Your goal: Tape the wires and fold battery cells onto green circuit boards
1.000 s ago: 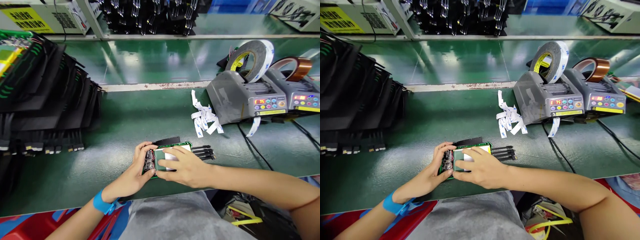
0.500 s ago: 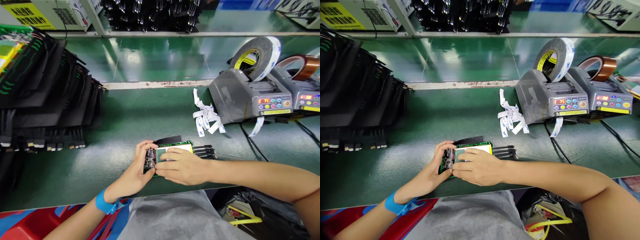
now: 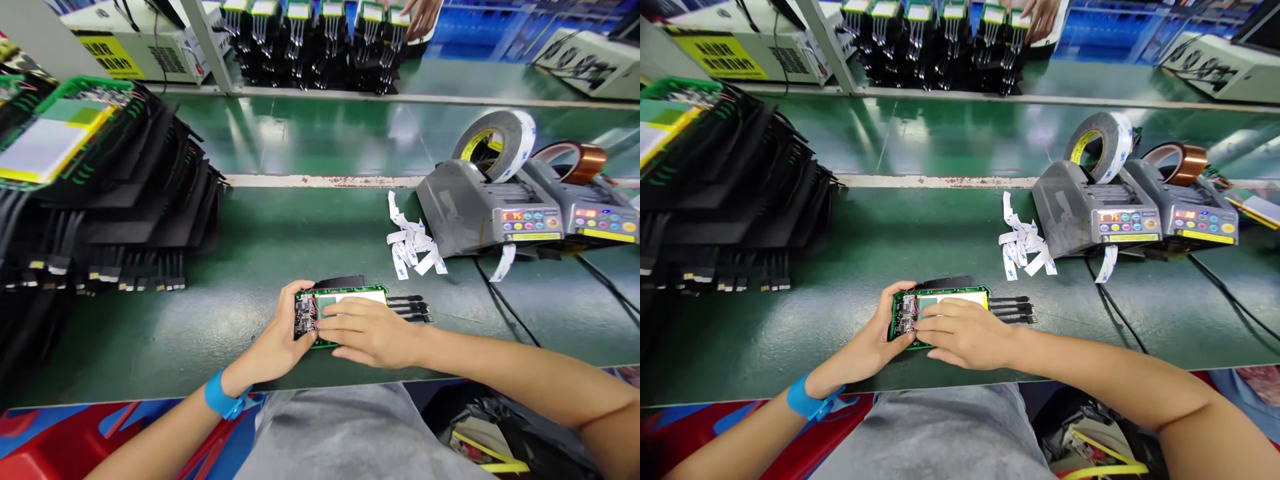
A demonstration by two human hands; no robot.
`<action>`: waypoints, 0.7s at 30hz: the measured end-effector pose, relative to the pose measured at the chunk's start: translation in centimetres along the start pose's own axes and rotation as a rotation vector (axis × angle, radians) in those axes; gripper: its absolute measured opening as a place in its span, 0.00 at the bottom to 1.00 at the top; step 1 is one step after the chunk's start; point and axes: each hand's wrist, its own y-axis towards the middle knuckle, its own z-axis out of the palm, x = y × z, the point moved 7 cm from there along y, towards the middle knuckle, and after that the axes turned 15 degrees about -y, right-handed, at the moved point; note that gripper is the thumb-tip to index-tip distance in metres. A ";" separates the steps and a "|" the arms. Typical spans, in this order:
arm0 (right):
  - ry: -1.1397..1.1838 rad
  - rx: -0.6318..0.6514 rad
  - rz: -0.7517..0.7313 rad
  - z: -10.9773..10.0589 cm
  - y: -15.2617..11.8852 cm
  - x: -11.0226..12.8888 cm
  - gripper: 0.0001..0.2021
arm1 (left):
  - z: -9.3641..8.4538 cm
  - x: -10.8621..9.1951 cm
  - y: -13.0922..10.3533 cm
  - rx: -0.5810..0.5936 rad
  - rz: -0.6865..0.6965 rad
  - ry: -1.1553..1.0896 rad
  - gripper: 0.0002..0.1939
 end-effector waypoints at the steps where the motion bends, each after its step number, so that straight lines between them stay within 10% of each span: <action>1: 0.025 0.006 0.024 -0.1 0.0 -0.3 0.14 | -0.1 0.1 -0.1 -0.011 0.007 -0.015 0.33; 8: -0.056 0.077 0.103 0.5 0.4 -0.9 0.17 | -1.3 0.9 -1.2 -0.083 0.027 -0.065 0.40; 16: -0.179 0.128 -0.146 1.2 2.1 0.5 0.13 | -2.7 0.7 -0.1 -0.126 0.050 -0.048 0.29; 21: -0.023 0.015 0.009 0.2 2.6 -1.7 0.12 | -3.2 -0.3 0.7 -0.174 0.087 0.192 0.19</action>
